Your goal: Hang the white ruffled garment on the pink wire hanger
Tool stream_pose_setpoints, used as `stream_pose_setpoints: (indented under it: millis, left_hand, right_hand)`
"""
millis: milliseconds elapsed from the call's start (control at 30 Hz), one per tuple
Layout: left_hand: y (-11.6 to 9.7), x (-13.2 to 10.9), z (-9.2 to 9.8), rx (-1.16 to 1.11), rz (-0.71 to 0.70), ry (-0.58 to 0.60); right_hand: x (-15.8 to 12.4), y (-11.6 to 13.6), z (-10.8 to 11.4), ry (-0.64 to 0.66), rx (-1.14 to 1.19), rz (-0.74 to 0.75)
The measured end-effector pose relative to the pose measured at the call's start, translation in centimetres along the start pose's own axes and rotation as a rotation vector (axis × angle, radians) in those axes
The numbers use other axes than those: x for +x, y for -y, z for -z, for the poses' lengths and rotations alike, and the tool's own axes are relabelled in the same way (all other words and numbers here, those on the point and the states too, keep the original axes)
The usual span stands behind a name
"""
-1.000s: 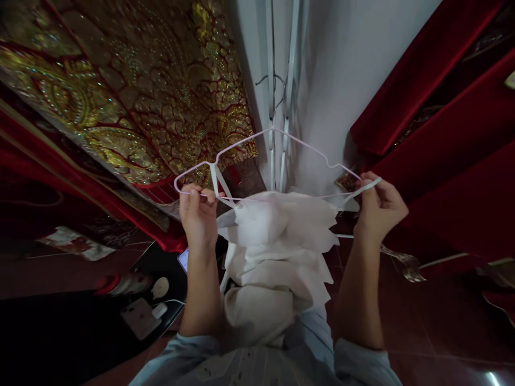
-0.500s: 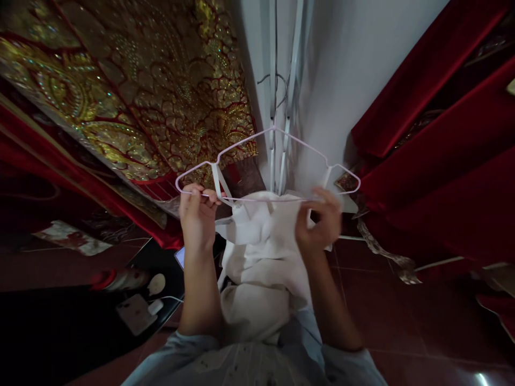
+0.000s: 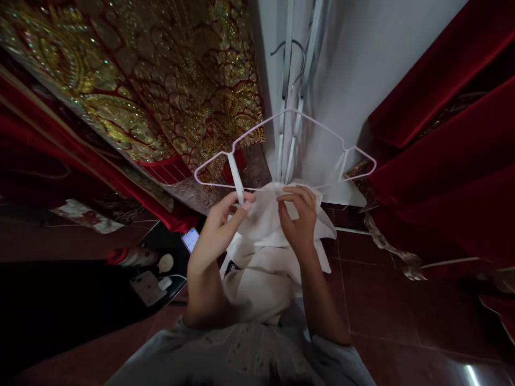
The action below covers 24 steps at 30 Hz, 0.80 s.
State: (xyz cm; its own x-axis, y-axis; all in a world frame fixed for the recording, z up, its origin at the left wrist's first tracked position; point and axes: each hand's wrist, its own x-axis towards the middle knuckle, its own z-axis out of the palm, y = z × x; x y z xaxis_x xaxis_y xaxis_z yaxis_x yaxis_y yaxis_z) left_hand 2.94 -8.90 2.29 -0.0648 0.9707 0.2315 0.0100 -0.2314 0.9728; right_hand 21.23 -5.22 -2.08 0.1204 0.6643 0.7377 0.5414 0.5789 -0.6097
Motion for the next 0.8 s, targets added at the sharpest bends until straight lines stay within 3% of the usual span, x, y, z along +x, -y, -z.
stream_pose_setpoints:
  millis: [100,167,300,400,433,533,633,700,767,800]
  left_hand:
    - [-2.9,0.5,1.1,-0.243,-0.032,0.058]
    - [-3.6,2.1,1.9,-0.468,-0.115,-0.062]
    - [-0.8,5.5,3.6,-0.418,-0.285,-0.515]
    - [2.6,5.9,3.5,-0.319,-0.274,-0.653]
    - [3.5,5.7,3.1,-0.316,-0.224,-0.622]
    - [4.4,4.6,1.0,-0.383,-0.048,-0.377]
    - [3.5,4.1,-0.7,-0.44,-0.04,-0.271]
    - [2.8,4.1,-1.2,-0.452,-0.072,-0.282]
    - [2.5,4.3,-1.2,-0.461,-0.086,-0.279]
    - [2.4,4.4,-1.1,-0.465,-0.091,-0.275]
  right_hand:
    - [0.4,-0.2,0.0,0.005,0.035,-0.019]
    - [0.6,-0.1,-0.1,0.021,0.049,-0.028]
    - [0.3,0.1,-0.1,0.029,0.033,-0.031]
    - [-0.1,-0.1,-0.1,0.014,0.049,-0.005]
    - [-0.2,-0.1,-0.1,0.02,0.05,0.004]
    - [-0.5,0.0,0.0,0.073,0.034,0.038]
    - [-0.2,0.1,0.8,0.11,0.041,0.076]
    - [0.4,-0.5,1.9,-0.051,0.035,0.029]
    - [1.5,-1.6,3.2,-0.258,0.027,-0.105]
    - [2.2,-2.2,4.0,-0.291,0.034,-0.193]
